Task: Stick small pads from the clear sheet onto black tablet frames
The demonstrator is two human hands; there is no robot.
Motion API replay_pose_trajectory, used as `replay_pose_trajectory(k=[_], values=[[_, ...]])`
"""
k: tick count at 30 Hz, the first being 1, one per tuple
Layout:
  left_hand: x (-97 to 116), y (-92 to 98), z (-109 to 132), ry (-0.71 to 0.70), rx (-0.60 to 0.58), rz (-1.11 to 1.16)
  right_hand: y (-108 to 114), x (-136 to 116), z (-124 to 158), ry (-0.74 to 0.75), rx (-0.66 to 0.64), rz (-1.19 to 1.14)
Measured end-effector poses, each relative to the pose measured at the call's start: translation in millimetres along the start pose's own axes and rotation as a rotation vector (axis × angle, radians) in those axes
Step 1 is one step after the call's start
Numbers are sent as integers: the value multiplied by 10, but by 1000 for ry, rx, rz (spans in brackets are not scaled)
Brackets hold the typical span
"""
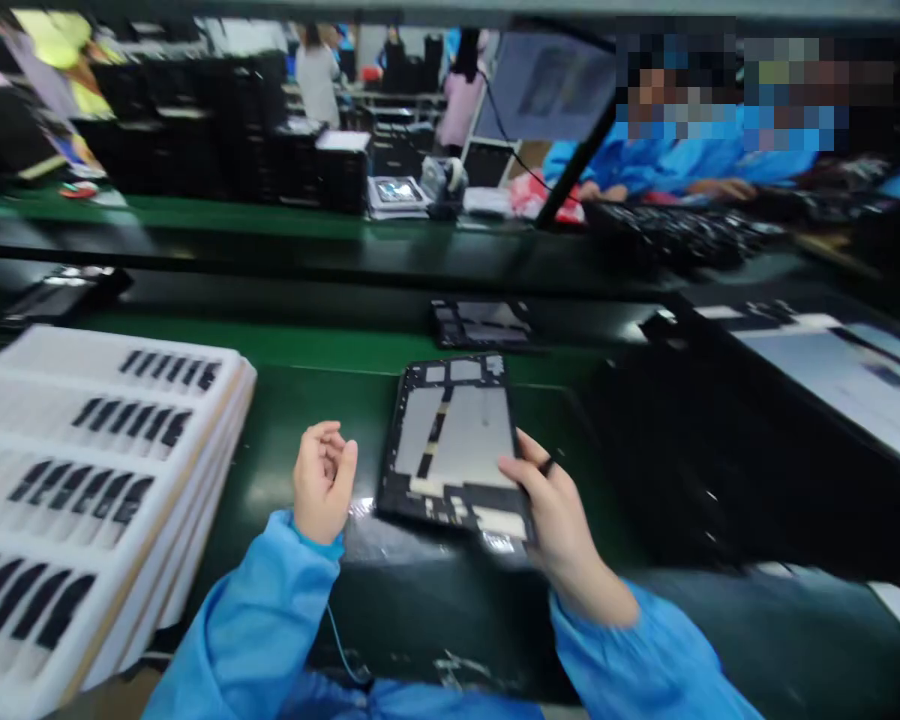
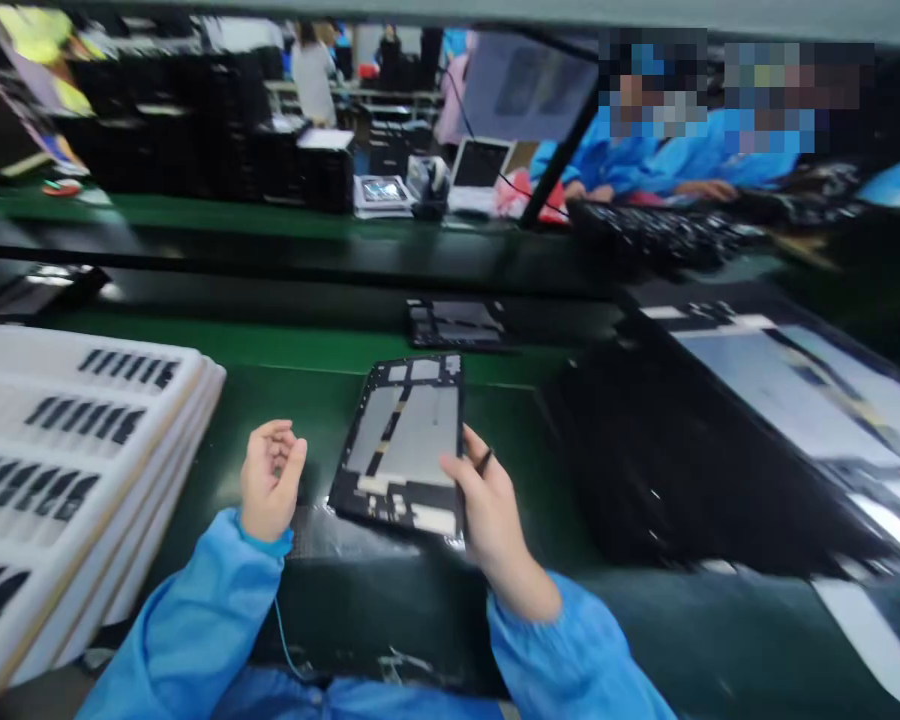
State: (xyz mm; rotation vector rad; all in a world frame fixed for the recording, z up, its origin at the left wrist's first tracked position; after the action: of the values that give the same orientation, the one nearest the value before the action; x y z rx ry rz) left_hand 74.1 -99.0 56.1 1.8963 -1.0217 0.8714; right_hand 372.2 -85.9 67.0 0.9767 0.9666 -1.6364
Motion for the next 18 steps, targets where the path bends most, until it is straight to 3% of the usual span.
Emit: replay_pose_trajectory(k=[2,5,7,9,11,13,15,18], values=[[-269,150,-71,0,168,19,-803,-223,-647,-32,-143,26],[-443,218,-35,-6,253,42,-1965,-335,-1416,-45,-285,110],[-456,174,11,-6,224,57,-2530,-334,-1780,-23,-338,164],[-436,104,44,-11,165,72,-2823,-344,-2041,25,-362,226],[-399,42,58,-25,105,89,-2794,-420,-2231,103,-357,304],[-329,-2,54,-51,55,109,-2442,-595,-2373,201,-303,407],[-190,-29,38,-96,3,130,-1838,-852,-2467,280,-170,548],[216,-55,21,-208,-112,159,-768,-1243,-2490,271,167,812]])
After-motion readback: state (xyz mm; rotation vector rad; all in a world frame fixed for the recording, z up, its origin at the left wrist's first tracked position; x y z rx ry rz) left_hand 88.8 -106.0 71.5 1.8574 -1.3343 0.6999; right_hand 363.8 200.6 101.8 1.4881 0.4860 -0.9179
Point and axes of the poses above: each hand's wrist, its own z-axis away from the middle knuckle, its own y-axis out of the back of the hand, x = y × z, the point moved 5 cm from there along -z, towards the middle knuckle, and after that the axes turned 10 degrees about -y, right-handed, at the moved point
